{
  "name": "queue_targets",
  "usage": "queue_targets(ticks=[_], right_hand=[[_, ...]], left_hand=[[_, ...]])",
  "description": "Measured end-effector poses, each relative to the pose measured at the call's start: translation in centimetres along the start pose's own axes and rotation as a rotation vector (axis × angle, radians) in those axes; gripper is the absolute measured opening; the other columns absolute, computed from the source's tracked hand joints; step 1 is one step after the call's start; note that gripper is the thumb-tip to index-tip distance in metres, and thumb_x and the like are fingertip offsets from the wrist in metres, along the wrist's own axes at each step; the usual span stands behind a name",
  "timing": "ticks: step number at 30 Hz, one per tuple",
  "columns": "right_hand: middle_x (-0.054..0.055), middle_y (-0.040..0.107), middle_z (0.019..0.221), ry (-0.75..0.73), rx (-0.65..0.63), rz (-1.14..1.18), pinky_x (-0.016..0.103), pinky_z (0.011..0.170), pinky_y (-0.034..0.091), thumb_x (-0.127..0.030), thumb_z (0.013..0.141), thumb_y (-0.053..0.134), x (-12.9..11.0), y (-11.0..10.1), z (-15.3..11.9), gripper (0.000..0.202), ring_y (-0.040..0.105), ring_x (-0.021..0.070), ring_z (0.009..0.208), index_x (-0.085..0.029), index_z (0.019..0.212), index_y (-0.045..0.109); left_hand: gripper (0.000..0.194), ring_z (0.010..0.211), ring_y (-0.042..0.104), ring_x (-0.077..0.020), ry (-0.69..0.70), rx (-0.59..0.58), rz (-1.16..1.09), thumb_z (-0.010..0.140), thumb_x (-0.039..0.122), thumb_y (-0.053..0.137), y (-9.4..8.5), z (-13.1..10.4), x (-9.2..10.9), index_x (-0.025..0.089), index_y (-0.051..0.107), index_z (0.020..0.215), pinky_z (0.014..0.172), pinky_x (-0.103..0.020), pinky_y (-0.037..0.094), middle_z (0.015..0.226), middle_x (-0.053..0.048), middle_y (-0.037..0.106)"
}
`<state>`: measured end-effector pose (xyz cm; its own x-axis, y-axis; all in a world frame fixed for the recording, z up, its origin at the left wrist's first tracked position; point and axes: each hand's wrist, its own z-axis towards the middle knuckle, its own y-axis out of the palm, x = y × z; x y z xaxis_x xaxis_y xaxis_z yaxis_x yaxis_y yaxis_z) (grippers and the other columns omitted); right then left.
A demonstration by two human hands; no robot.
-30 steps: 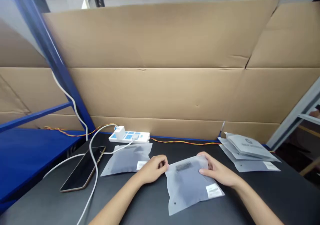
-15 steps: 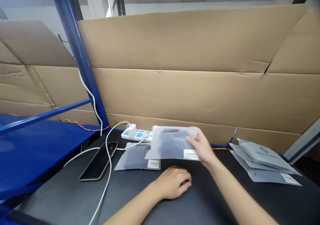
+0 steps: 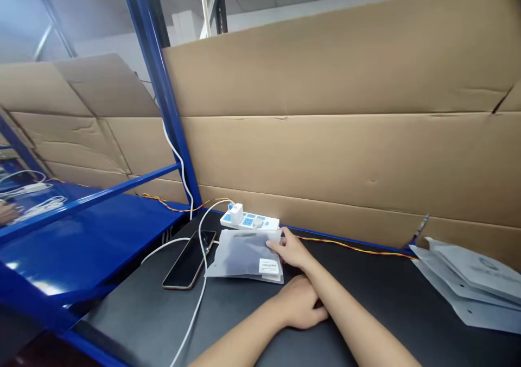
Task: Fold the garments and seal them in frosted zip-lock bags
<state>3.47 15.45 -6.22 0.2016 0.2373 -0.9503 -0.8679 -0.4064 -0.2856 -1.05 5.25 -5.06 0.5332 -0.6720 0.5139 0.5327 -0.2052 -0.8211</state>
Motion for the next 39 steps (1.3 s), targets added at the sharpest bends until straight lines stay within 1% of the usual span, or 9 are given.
queue_targets(ticks=[4,7,10,12,14,16,23,27,39], right_hand=[[-0.004,0.061,0.072,-0.102,0.053,-0.098,0.027,0.055,0.05,-0.038,0.092,0.054,0.7,-2.4,-2.6,0.026,0.06,0.0139,0.056,-0.023,0.112,0.05],[0.001,0.064,0.086,-0.178,0.122,-0.208,0.03,0.071,0.053,-0.03,0.092,0.053,1.5,-6.1,-6.6,0.017,0.063,0.0162,0.074,-0.023,0.107,0.056],[0.005,0.065,0.094,-0.21,0.171,-0.321,0.037,0.084,0.052,-0.028,0.092,0.053,2.4,-10.9,-11.7,0.012,0.062,0.0204,0.087,-0.022,0.097,0.062],[0.008,0.066,0.105,-0.217,0.183,-0.45,0.043,0.095,0.048,-0.028,0.092,0.054,3.0,-14.0,-14.9,0.013,0.06,0.0244,0.101,-0.023,0.097,0.065],[0.009,0.064,0.121,-0.193,0.185,-0.614,0.047,0.103,0.043,-0.028,0.094,0.052,3.5,-16.4,-17.4,0.019,0.056,0.0267,0.116,-0.024,0.107,0.066],[0.009,0.059,0.135,-0.151,0.177,-0.735,0.048,0.108,0.041,-0.029,0.095,0.05,4.0,-18.0,-18.7,0.027,0.052,0.0265,0.126,-0.026,0.119,0.064],[0.005,0.047,0.152,-0.059,0.112,-0.759,0.048,0.119,0.03,-0.038,0.096,0.05,4.8,-19.2,-18.1,0.041,0.038,0.0253,0.143,-0.028,0.135,0.057],[0.004,0.042,0.155,-0.035,0.091,-0.768,0.048,0.122,0.024,-0.041,0.097,0.05,4.7,-19.7,-18.1,0.044,0.033,0.0239,0.146,-0.03,0.14,0.053],[0.006,0.048,0.151,-0.05,0.14,-0.683,0.052,0.121,0.026,-0.035,0.095,0.054,4.4,-20.0,-18.5,0.04,0.037,0.0254,0.144,-0.027,0.134,0.058]], left_hand=[[0.004,0.071,0.065,-0.017,-0.004,-0.062,0.046,0.081,0.017,0.065,0.1,0.1,-0.1,0.02,0.067,0.081,0.069,-0.025,0.046,0.078,0.001,0.071],[0.006,0.069,0.062,-0.0155,-0.01,-0.053,0.06,0.084,0.018,0.064,0.0,0.0,0.1,0.022,0.066,0.079,0.073,-0.027,0.046,0.069,0.004,0.066],[0.009,0.098,0.062,-0.0225,-0.066,0.048,0.104,0.09,0.019,0.058,0.1,-0.1,0.2,0.023,0.065,0.093,0.089,-0.036,0.046,0.1,-0.002,0.07],[0.022,0.123,0.052,-0.0277,-0.108,0.099,0.145,0.091,0.022,0.058,0.2,0.1,0.0,0.026,0.062,0.112,0.104,-0.046,0.041,0.132,-0.005,0.06],[0.037,0.138,0.039,-0.0304,-0.124,0.075,0.183,0.092,0.029,0.059,0.4,0.7,-0.4,0.03,0.055,0.129,0.114,-0.053,0.03,0.151,-0.004,0.045],[0.044,0.144,0.032,-0.0312,-0.113,-0.002,0.207,0.095,0.037,0.056,0.6,1.6,-0.8,0.033,0.049,0.138,0.118,-0.057,0.023,0.157,-0.003,0.038],[0.047,0.146,0.031,-0.0291,-0.083,-0.083,0.239,0.097,0.042,0.052,0.8,4.3,-1.1,0.033,0.046,0.143,0.12,-0.058,0.021,0.156,-0.002,0.04],[0.046,0.146,0.031,-0.0282,-0.064,-0.081,0.234,0.098,0.041,0.05,0.8,4.2,-1.4,0.034,0.046,0.143,0.12,-0.057,0.022,0.157,-0.001,0.039],[0.038,0.143,0.037,-0.0284,-0.027,-0.042,0.204,0.098,0.032,0.051,0.7,3.7,-2.0,0.032,0.054,0.136,0.119,-0.057,0.026,0.152,-0.002,0.046]])
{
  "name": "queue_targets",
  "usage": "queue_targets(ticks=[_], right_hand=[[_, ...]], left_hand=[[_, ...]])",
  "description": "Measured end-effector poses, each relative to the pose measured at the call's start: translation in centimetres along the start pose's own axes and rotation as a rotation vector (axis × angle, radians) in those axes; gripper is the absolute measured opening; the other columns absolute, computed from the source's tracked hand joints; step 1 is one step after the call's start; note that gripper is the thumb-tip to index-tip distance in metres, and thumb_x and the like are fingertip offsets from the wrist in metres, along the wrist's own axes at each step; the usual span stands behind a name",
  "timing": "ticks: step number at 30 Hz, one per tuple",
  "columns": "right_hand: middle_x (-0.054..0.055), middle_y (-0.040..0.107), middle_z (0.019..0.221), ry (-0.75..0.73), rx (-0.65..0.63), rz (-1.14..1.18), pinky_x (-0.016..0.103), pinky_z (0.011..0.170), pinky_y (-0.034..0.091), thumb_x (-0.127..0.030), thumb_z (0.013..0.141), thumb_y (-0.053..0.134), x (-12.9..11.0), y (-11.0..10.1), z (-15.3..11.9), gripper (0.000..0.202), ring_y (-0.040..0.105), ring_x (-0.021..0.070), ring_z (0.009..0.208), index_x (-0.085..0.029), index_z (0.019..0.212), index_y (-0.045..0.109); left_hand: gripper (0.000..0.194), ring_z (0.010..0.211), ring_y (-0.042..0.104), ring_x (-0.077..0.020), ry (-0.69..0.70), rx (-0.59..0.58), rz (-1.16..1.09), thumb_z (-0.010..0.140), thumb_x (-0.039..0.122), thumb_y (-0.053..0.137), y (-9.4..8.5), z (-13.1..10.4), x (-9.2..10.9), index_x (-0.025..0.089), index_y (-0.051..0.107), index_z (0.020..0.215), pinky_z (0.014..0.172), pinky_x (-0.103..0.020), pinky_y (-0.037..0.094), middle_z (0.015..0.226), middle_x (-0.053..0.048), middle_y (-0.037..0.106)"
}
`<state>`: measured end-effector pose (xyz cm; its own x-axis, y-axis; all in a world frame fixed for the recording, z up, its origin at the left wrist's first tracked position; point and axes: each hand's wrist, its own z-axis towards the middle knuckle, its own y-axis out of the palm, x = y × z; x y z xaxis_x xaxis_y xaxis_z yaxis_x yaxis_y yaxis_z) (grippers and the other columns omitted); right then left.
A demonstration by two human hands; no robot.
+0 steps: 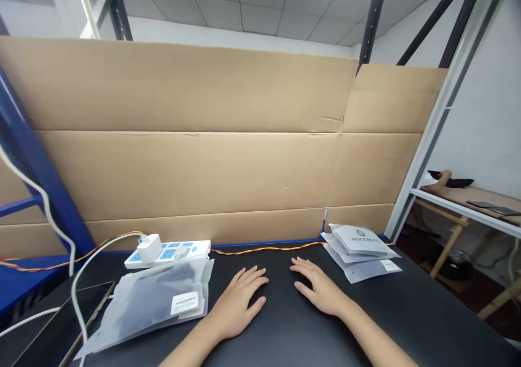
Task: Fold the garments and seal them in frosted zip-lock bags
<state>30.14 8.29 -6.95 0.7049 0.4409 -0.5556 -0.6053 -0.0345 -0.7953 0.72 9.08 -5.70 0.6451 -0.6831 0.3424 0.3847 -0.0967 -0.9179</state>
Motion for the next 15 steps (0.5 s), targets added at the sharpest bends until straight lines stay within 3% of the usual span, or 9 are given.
queue_targets(ticks=[6,10,12,15], right_hand=[[0.008,0.052,0.148,0.008,0.035,0.037,0.054,0.118,0.03,-0.032,0.094,0.057,0.0,0.1,-0.5,0.036,0.041,0.0276,0.141,-0.027,0.129,0.062],[0.009,0.063,0.135,-0.017,0.095,0.056,0.049,0.11,0.042,-0.03,0.094,0.055,-0.7,-0.9,-0.4,0.026,0.055,0.0274,0.129,-0.025,0.117,0.067],[0.008,0.066,0.128,-0.058,0.186,0.049,0.045,0.105,0.046,-0.029,0.095,0.052,-0.5,-2.5,-0.4,0.025,0.06,0.0252,0.121,-0.026,0.115,0.065],[0.009,0.063,0.13,-0.059,0.438,-0.136,0.048,0.107,0.041,-0.028,0.091,0.052,1.8,-5.6,-0.9,0.029,0.055,0.0272,0.125,-0.026,0.119,0.061]], left_hand=[[0.038,0.143,0.038,-0.0282,0.009,0.017,-0.011,0.098,0.031,0.051,0.1,0.1,-0.3,0.033,0.055,0.136,0.119,-0.056,0.027,0.151,-0.002,0.048],[0.038,0.143,0.038,-0.0282,0.013,0.028,-0.016,0.097,0.031,0.052,0.3,0.2,-0.4,0.033,0.055,0.135,0.119,-0.056,0.027,0.151,-0.001,0.048],[0.038,0.143,0.038,-0.0287,0.006,0.021,-0.016,0.097,0.031,0.052,0.2,0.1,-0.4,0.033,0.055,0.135,0.119,-0.057,0.027,0.151,-0.002,0.048],[0.037,0.143,0.038,-0.0285,0.0,0.007,-0.011,0.098,0.032,0.051,0.1,0.0,-0.2,0.033,0.055,0.134,0.119,-0.057,0.027,0.151,-0.001,0.048]])
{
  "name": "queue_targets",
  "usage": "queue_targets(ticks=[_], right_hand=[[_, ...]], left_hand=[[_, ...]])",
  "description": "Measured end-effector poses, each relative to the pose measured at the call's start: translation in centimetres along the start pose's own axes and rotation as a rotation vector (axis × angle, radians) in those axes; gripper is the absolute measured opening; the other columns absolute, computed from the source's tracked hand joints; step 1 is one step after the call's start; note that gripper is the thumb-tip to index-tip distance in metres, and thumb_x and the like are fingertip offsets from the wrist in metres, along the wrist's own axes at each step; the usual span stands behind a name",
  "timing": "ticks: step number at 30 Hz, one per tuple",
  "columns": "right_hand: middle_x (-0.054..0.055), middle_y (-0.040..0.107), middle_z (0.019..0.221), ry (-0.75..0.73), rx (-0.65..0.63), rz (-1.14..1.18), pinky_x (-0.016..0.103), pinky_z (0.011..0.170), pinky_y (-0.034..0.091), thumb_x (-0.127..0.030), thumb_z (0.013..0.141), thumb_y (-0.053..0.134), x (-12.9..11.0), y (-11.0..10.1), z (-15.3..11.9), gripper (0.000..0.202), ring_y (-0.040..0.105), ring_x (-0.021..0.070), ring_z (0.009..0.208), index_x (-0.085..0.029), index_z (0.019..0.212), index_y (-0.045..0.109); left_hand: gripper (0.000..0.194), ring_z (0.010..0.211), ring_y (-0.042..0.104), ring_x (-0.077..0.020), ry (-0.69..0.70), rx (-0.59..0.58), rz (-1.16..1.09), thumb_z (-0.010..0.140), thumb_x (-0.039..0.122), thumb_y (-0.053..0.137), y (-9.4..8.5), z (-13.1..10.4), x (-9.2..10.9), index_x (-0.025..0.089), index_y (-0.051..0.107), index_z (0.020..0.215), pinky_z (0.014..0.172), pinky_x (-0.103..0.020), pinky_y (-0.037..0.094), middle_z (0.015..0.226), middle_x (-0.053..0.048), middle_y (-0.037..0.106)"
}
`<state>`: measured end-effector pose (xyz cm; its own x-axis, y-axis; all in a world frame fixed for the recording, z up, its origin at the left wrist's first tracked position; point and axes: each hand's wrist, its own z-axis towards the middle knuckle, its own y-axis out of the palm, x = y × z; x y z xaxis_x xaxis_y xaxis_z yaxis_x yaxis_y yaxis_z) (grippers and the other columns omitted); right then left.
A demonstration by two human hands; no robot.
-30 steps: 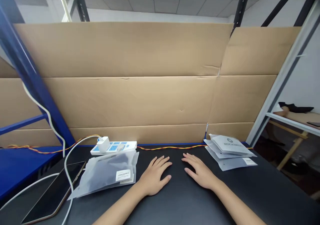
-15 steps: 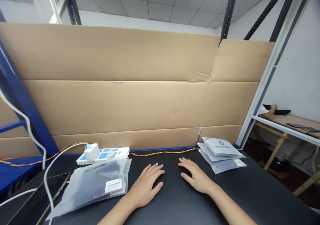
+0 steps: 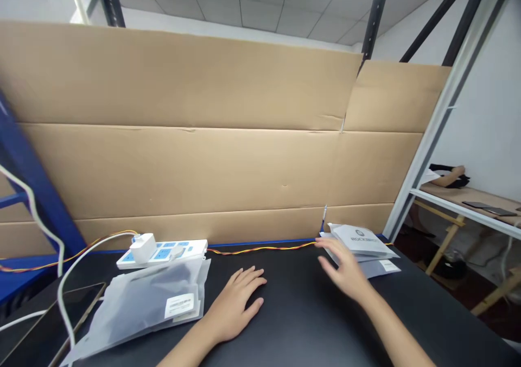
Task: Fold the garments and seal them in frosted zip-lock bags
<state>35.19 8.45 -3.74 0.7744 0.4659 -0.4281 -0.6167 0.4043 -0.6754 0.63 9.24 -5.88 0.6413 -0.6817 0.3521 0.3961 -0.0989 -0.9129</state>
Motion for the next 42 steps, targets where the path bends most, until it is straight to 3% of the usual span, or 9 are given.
queue_targets(ticks=[5,9,15,21,29,32,36,39,42], right_hand=[[0.014,0.06,0.125,0.238,0.289,-0.425,0.06,0.097,0.039,-0.032,0.078,0.056,6.7,-3.3,-1.2,0.04,0.052,0.0389,0.117,-0.023,0.116,0.06],[0.012,0.066,0.099,0.195,0.298,-0.394,0.051,0.086,0.045,-0.029,0.084,0.049,7.5,-3.6,-1.6,0.015,0.06,0.0331,0.098,-0.022,0.088,0.061],[0.006,0.064,0.081,-0.073,0.085,-0.291,0.038,0.078,0.046,-0.022,0.09,0.048,-0.9,0.1,-0.5,0.015,0.059,0.0251,0.082,-0.023,0.081,0.061],[0.003,0.065,0.081,-0.414,-0.265,-0.207,0.032,0.068,0.042,-0.013,0.086,0.05,-11.2,6.0,-3.0,0.014,0.055,0.0204,0.076,-0.023,0.078,0.058],[0.0,0.063,0.068,-0.587,-0.305,-0.069,0.029,0.058,0.042,-0.016,0.077,0.057,-13.8,9.7,-5.8,0.01,0.055,0.0182,0.063,-0.024,0.071,0.055],[0.001,0.068,0.087,-0.476,-0.341,0.191,0.027,0.07,0.05,-0.024,0.079,0.064,-14.4,8.0,-4.9,0.015,0.063,0.0191,0.076,-0.026,0.093,0.063],[0.008,0.061,0.123,-0.108,-0.253,0.313,0.037,0.099,0.045,-0.025,0.089,0.056,-13.0,4.3,-2.6,0.034,0.057,0.0252,0.113,-0.028,0.123,0.056],[0.008,0.066,0.109,0.089,-0.251,0.307,0.037,0.091,0.049,-0.028,0.095,0.051,-10.8,3.1,-1.6,0.027,0.062,0.0252,0.101,-0.025,0.12,0.06],[0.001,0.068,0.082,0.093,-0.474,0.389,0.029,0.071,0.048,-0.03,0.097,0.05,-9.9,3.0,-1.6,0.02,0.063,0.0192,0.076,-0.024,0.094,0.069]], left_hand=[[0.037,0.142,0.039,-0.0286,0.003,0.007,-0.01,0.098,0.031,0.051,-0.1,0.0,0.1,0.032,0.056,0.134,0.119,-0.056,0.027,0.15,-0.002,0.049],[0.036,0.142,0.038,-0.0287,-0.001,0.008,-0.014,0.098,0.032,0.051,0.0,0.1,0.0,0.033,0.056,0.134,0.119,-0.056,0.027,0.15,-0.001,0.05],[0.031,0.134,0.048,-0.0269,-0.037,0.079,-0.144,0.1,0.041,0.048,-0.1,0.2,0.3,0.031,0.063,0.125,0.115,-0.049,0.034,0.138,-0.002,0.06],[0.037,0.098,0.059,-0.0222,-0.204,0.142,-0.365,0.102,0.045,0.037,-0.4,0.7,0.9,0.028,0.069,0.104,0.096,-0.041,0.041,0.099,0.0,0.071],[0.013,0.074,0.058,-0.016,-0.246,0.221,-0.497,0.091,0.034,0.057,0.6,0.9,0.1,0.022,0.056,0.094,0.071,-0.026,0.044,0.077,0.003,0.064],[0.008,0.072,0.057,-0.0152,-0.215,0.209,-0.529,0.091,0.029,0.057,0.5,0.9,-0.1,0.021,0.056,0.093,0.069,-0.025,0.043,0.076,0.003,0.063],[0.012,0.076,0.057,-0.0151,-0.143,0.143,-0.643,0.094,0.031,0.055,-0.2,0.7,1.0,0.022,0.054,0.101,0.073,-0.025,0.043,0.081,0.002,0.062],[0.017,0.079,0.054,-0.0152,-0.103,0.077,-0.8,0.095,0.033,0.057,-0.2,0.4,3.2,0.022,0.052,0.106,0.077,-0.026,0.042,0.081,0.002,0.059],[0.021,0.076,0.052,-0.0141,-0.069,0.01,-0.94,0.096,0.037,0.056,0.6,0.1,5.7,0.022,0.05,0.11,0.075,-0.026,0.041,0.082,0.002,0.055]])
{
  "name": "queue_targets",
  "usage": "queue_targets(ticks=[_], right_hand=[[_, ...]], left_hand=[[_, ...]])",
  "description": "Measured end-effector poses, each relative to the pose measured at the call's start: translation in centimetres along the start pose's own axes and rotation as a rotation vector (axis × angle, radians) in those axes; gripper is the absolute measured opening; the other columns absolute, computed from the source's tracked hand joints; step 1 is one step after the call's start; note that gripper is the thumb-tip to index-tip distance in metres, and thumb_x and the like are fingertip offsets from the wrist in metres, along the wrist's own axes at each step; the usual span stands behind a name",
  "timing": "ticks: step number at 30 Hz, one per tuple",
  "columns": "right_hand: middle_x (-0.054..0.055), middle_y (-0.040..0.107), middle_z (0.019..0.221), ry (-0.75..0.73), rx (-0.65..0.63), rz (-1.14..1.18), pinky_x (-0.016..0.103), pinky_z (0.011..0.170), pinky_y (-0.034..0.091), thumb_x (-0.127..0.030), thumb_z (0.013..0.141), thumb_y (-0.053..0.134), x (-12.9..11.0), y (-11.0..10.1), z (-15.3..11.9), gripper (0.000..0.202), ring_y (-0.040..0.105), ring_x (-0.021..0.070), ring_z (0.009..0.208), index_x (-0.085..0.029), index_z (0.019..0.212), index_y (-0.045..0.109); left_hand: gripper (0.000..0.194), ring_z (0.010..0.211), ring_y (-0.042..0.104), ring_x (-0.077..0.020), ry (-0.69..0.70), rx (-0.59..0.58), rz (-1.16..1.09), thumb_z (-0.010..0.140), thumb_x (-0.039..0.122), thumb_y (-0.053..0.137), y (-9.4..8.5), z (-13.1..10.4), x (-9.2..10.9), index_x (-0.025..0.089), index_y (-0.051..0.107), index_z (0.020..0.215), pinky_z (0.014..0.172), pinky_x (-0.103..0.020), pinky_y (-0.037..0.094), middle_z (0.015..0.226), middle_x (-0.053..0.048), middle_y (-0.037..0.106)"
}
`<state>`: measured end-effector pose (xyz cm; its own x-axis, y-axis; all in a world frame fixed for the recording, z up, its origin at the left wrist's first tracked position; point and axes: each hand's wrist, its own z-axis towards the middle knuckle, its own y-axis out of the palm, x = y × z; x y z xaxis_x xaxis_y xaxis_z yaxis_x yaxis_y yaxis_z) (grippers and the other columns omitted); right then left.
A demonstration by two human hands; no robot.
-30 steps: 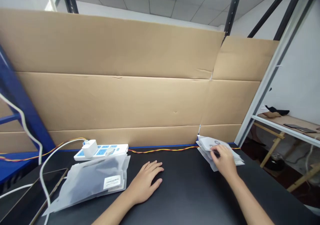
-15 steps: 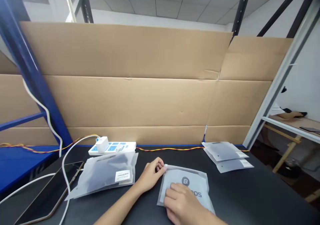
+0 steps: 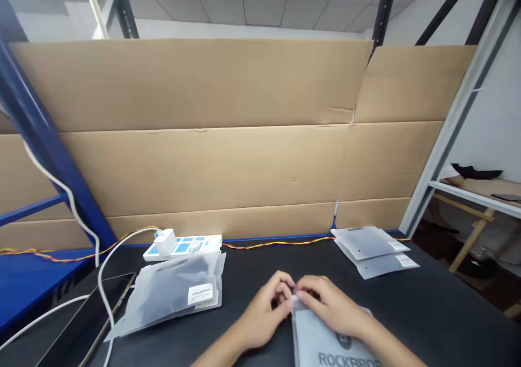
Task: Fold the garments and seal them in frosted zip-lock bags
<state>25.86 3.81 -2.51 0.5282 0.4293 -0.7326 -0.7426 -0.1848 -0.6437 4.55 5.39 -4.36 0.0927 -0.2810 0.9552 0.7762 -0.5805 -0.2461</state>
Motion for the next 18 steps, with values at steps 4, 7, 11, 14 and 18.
queue_targets(ticks=[4,7,11,14,18], right_hand=[[-0.002,0.066,0.074,-0.035,-0.08,0.001,0.025,0.065,0.042,-0.03,0.098,0.051,-0.6,0.4,0.0,0.029,0.059,0.0156,0.069,-0.022,0.075,0.066],[-0.002,0.063,0.073,-0.03,-0.068,-0.061,0.025,0.065,0.039,-0.03,0.099,0.049,-0.6,0.0,0.1,0.03,0.057,0.0151,0.068,-0.022,0.072,0.061],[-0.003,0.056,0.069,0.007,-0.054,-0.13,0.025,0.063,0.035,-0.033,0.1,0.044,0.8,-1.4,0.3,0.035,0.052,0.0146,0.066,-0.021,0.068,0.054],[-0.003,0.051,0.066,0.05,-0.07,-0.132,0.025,0.061,0.033,-0.038,0.101,0.042,1.9,-2.9,0.2,0.041,0.047,0.0141,0.064,-0.02,0.065,0.049],[-0.003,0.052,0.064,0.111,-0.152,0.023,0.026,0.064,0.036,-0.045,0.1,0.042,2.7,-5.0,-0.5,0.045,0.05,0.0147,0.064,-0.02,0.064,0.051]], left_hand=[[0.021,0.072,0.048,-0.0129,0.008,-0.014,-0.055,0.097,0.038,0.056,1.5,-0.1,0.0,0.022,0.047,0.108,0.071,-0.026,0.04,0.079,0.004,0.05],[0.019,0.072,0.045,-0.0126,0.008,-0.002,-0.048,0.096,0.036,0.056,0.5,0.2,-0.5,0.022,0.048,0.105,0.07,-0.025,0.038,0.079,0.004,0.047],[0.014,0.069,0.041,-0.0122,0.023,0.114,-0.045,0.096,0.034,0.053,-2.8,0.6,-1.5,0.022,0.048,0.102,0.066,-0.023,0.036,0.078,0.005,0.043],[0.011,0.067,0.038,-0.0125,0.027,0.263,-0.005,0.095,0.032,0.052,-5.5,0.7,-2.2,0.023,0.047,0.098,0.065,-0.023,0.034,0.076,0.005,0.041],[0.008,0.067,0.037,-0.0135,0.039,0.393,0.015,0.093,0.03,0.05,-6.9,0.8,-2.8,0.024,0.045,0.096,0.064,-0.022,0.034,0.076,0.006,0.039]])
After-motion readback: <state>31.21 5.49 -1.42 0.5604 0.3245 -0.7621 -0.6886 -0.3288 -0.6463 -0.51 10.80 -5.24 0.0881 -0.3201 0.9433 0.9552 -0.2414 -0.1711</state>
